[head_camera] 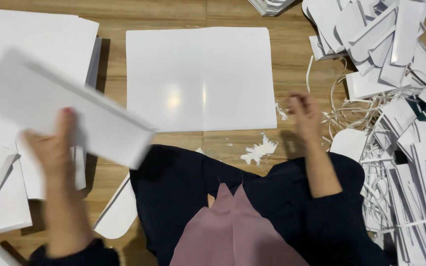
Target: Manually folding the bottom pocket of paper folders and stacking them on the floor.
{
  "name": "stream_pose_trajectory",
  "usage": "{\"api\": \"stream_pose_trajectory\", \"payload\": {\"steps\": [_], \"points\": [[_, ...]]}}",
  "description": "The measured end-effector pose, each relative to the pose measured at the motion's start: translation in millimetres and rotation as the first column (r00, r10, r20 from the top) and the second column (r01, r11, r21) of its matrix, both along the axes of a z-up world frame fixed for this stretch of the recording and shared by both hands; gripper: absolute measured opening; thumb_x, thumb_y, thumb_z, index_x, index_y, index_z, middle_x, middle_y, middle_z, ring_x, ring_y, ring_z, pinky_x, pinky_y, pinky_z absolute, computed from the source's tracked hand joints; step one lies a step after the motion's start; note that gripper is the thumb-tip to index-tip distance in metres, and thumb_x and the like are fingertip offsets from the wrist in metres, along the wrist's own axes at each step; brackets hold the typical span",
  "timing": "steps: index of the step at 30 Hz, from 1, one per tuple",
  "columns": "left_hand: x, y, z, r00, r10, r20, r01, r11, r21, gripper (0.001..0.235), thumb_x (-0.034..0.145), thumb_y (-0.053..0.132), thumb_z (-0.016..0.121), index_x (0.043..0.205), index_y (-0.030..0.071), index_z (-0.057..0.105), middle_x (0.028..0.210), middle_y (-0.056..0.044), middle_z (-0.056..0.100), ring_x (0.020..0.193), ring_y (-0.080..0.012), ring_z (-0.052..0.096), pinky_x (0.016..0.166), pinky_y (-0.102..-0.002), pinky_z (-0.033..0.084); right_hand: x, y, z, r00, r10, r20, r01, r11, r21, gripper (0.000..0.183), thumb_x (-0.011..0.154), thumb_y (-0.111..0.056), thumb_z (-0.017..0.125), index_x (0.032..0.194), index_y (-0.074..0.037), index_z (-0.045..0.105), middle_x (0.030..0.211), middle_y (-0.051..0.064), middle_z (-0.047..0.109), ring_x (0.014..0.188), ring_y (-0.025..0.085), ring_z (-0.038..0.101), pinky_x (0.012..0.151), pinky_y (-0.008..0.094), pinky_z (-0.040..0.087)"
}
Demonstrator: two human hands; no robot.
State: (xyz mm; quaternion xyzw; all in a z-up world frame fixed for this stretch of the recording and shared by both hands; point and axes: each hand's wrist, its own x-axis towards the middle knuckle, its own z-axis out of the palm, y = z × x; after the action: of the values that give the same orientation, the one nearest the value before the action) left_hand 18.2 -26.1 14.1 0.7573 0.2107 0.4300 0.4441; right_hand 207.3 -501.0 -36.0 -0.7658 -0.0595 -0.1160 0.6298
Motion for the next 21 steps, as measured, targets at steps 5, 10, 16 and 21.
{"api": "stream_pose_trajectory", "payload": {"steps": [5,10,16,21], "points": [[102,-182,-30,0.808,-0.476,-0.347,0.108,0.699,-0.707,0.052,0.063,0.033,0.083,0.088,-0.002,0.053,0.071,-0.013,0.058,0.063,-0.0202,0.057,0.052,-0.032,0.05,-67,79,-2,0.678,0.601,-0.422,-0.504,0.799,0.327,0.029,0.087,-0.012,0.053,0.114,-0.002,0.055,0.087,0.008,0.066,0.064,0.009,0.061,0.057,0.021,0.051],[109,-224,-88,0.655,-0.699,-0.288,0.279,0.578,-0.767,0.036,0.073,0.035,0.074,0.082,0.004,0.057,0.068,-0.006,0.055,0.063,-0.0142,0.056,0.052,-0.026,0.049,-41,58,-70,0.701,0.452,-0.551,-0.333,0.891,0.308,0.012,0.081,-0.016,0.066,0.085,-0.004,0.065,0.062,0.005,0.064,0.048,0.009,0.059,0.042,0.019,0.049],[86,-236,-135,0.517,-0.827,-0.219,0.247,0.389,-0.887,0.02,0.081,0.02,0.066,0.083,0.001,0.06,0.064,-0.009,0.059,0.059,-0.0173,0.063,0.053,-0.027,0.056,-29,50,-90,0.916,0.255,-0.309,-0.302,0.946,-0.116,0.026,0.079,-0.023,0.069,0.1,-0.009,0.06,0.081,0.006,0.062,0.068,0.015,0.057,0.058,0.027,0.048],[81,-227,-181,0.635,-0.739,-0.225,0.208,0.444,-0.872,0.022,0.089,0.019,0.054,0.095,-0.002,0.054,0.07,-0.014,0.059,0.062,-0.0227,0.063,0.058,-0.034,0.059,-58,77,-78,0.854,0.479,0.204,-0.241,0.711,-0.66,0.015,0.087,-0.026,0.056,0.09,-0.014,0.063,0.081,0.0,0.06,0.077,0.02,0.057,0.065,0.03,0.047]]}}
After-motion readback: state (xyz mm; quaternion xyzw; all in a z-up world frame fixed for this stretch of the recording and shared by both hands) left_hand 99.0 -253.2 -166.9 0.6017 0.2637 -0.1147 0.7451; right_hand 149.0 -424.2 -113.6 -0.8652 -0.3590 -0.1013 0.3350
